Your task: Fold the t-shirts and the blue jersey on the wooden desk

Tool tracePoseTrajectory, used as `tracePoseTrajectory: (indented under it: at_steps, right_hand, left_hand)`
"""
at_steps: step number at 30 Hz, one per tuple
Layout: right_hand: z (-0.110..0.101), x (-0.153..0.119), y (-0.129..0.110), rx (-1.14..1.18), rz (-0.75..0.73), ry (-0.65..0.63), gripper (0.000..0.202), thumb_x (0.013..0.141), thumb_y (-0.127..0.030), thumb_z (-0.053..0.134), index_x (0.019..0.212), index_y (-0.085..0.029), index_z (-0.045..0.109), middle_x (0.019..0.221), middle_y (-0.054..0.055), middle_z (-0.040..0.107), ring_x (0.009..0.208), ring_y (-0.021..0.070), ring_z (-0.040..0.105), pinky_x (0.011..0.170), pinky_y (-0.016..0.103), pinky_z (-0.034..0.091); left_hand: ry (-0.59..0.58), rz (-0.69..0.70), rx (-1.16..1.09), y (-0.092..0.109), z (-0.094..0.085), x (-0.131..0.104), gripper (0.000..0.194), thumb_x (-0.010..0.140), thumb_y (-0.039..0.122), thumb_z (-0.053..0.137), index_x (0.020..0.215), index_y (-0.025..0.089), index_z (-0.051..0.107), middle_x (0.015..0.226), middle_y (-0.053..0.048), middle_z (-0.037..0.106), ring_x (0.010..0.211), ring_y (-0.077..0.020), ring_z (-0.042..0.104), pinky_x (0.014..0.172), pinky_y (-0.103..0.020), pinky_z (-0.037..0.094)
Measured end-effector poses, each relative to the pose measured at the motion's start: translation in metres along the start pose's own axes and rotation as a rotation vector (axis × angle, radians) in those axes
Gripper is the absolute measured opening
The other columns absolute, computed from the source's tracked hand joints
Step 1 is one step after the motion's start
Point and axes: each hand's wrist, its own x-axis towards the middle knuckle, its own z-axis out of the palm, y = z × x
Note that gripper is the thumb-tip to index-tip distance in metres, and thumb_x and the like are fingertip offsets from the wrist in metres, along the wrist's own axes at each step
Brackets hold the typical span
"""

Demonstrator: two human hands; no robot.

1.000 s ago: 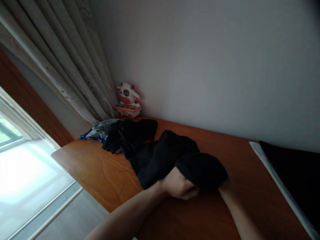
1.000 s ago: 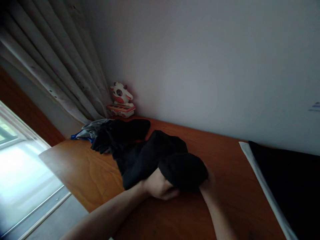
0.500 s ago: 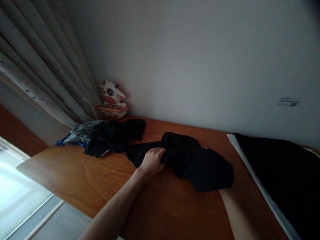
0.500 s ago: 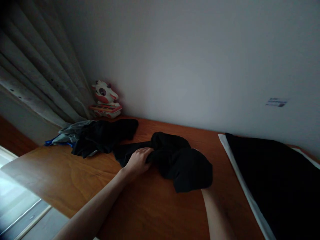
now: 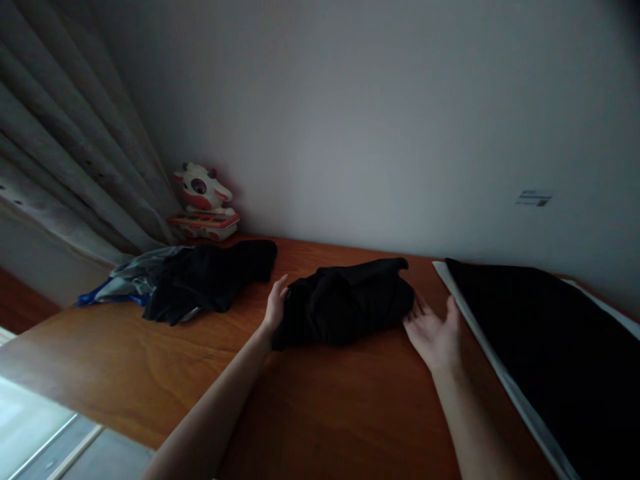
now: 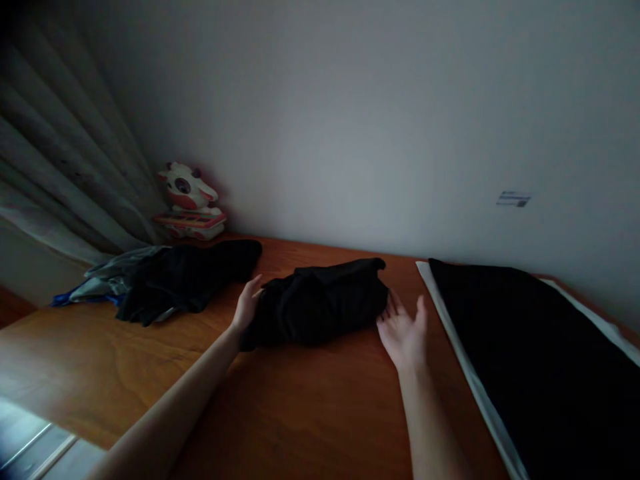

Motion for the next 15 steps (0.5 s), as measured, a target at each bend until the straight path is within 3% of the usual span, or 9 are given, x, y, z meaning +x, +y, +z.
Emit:
tracePoseTrajectory:
  at_steps: [1, 3, 6, 9, 11, 15]
  right_hand:
    - [0.005, 0.000, 0.000, 0.077, 0.055, 0.033, 0.075, 0.087, -0.083, 0.037, 0.126, -0.025, 0.065, 0.130, 0.015, 0.069, 0.125, 0.0326, 0.063, 0.103, 0.057, 0.052]
    - [0.017, -0.003, 0.002, 0.034, 0.061, 0.050, 0.073, 0.081, -0.078, 0.057, 0.132, -0.026, 0.058, 0.135, 0.014, 0.066, 0.130, 0.0322, 0.060, 0.107, 0.055, 0.050]
    - [0.036, -0.016, 0.008, -0.274, -0.108, -0.024, 0.080, 0.074, -0.069, 0.074, 0.137, -0.025, 0.054, 0.142, 0.015, 0.061, 0.135, 0.0338, 0.055, 0.114, 0.056, 0.042]
    - [0.046, -0.028, 0.011, -0.571, -0.321, -0.070, 0.085, 0.071, -0.066, 0.079, 0.139, -0.021, 0.054, 0.142, 0.017, 0.060, 0.136, 0.0371, 0.052, 0.116, 0.059, 0.038]
    - [0.046, -0.029, 0.011, -0.629, -0.379, -0.056, 0.077, 0.073, -0.066, 0.076, 0.134, -0.020, 0.059, 0.136, 0.018, 0.064, 0.130, 0.0374, 0.057, 0.112, 0.058, 0.042]
    - [0.032, -0.015, 0.015, -0.463, -0.236, 0.030, 0.053, 0.083, -0.067, 0.066, 0.110, -0.020, 0.069, 0.108, 0.014, 0.076, 0.104, 0.0325, 0.070, 0.096, 0.049, 0.053]
  left_hand:
    - [0.032, 0.067, 0.063, -0.002, -0.001, 0.001, 0.020, 0.083, 0.036, 0.076, 0.091, 0.018, 0.074, 0.078, -0.006, 0.075, 0.078, -0.0237, 0.074, 0.070, -0.030, 0.060]
    - [0.062, 0.154, 0.183, -0.006, -0.003, 0.002, 0.029, 0.070, 0.023, 0.088, 0.096, 0.019, 0.074, 0.084, -0.004, 0.077, 0.079, -0.0205, 0.074, 0.067, -0.024, 0.058]
    - [0.002, 0.108, 0.290, -0.014, -0.003, -0.001, 0.034, 0.067, 0.016, 0.089, 0.097, 0.017, 0.074, 0.088, -0.007, 0.078, 0.073, -0.0189, 0.073, 0.062, -0.023, 0.057]
    - [-0.111, 0.010, 0.271, -0.021, 0.001, -0.003, 0.018, 0.078, 0.019, 0.082, 0.094, 0.016, 0.075, 0.084, -0.007, 0.077, 0.067, -0.0183, 0.072, 0.061, -0.025, 0.058]
    - [-0.147, -0.003, 0.220, -0.023, 0.005, -0.005, 0.013, 0.081, 0.019, 0.079, 0.094, 0.017, 0.075, 0.083, -0.006, 0.077, 0.069, -0.0178, 0.073, 0.063, -0.023, 0.058]
    - [-0.109, 0.019, 0.030, -0.016, 0.008, -0.007, 0.013, 0.084, 0.018, 0.076, 0.096, 0.020, 0.075, 0.091, -0.005, 0.078, 0.089, -0.0211, 0.076, 0.073, -0.025, 0.060]
